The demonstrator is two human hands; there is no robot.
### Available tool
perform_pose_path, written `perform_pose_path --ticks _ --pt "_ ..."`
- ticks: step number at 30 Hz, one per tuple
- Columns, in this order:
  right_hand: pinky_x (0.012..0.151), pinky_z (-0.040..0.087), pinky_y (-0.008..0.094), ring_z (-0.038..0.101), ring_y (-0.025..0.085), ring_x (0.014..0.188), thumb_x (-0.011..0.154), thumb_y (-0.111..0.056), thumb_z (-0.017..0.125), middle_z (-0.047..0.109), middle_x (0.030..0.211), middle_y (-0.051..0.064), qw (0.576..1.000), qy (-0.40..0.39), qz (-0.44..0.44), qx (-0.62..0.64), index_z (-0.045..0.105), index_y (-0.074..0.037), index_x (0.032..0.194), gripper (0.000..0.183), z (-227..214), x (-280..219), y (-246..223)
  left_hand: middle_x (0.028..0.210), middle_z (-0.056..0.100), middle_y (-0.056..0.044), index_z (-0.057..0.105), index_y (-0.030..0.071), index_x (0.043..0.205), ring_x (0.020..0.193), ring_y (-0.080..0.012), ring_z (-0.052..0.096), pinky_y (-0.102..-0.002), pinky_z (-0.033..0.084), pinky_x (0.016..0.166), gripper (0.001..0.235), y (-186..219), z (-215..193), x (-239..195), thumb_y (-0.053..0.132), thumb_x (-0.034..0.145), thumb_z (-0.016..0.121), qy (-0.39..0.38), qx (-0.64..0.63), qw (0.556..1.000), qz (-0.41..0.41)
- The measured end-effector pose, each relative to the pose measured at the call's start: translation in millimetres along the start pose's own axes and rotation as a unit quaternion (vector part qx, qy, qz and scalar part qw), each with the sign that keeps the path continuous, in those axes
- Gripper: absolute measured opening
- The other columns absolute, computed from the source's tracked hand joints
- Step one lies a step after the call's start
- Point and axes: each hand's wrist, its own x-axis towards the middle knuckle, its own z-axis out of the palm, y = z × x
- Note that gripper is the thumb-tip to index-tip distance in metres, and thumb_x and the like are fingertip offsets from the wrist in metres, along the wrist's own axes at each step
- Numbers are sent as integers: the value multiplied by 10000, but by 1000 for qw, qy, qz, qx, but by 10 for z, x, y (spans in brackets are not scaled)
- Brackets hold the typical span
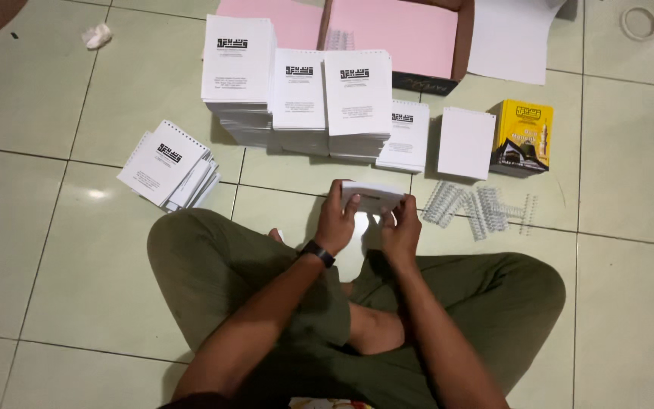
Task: The person sits on the floor and assembles spiral-bound notebooks by hand. They insert metal spiral coils into the punched holes of the paper stacks, then close the coils to secure the pages. The person handles stacks of paper, loose spiral coils, and finished notebooks.
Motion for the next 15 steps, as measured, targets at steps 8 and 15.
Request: perform_pose_path --ticks 8,15 --pt "788 556 592 695 481 1013 1019 -57 596 741 1025 249 983 22 -50 -176 579 -66 1171 152 54 -25 398 1309 525 -282 352 -51 1380 1330 -496 473 -597 227 1234 342 -166 150 -129 131 1090 367 -17 57 997 39" --pt "771 579 486 739 426 936 974 -8 673 751 913 236 989 38 -59 -132 657 -21 1058 86 103 82 626 1192 563 -305 431 -28 1307 1229 -540 516 -630 366 1137 289 -148 88 -98 151 1080 435 4 94 996 0"
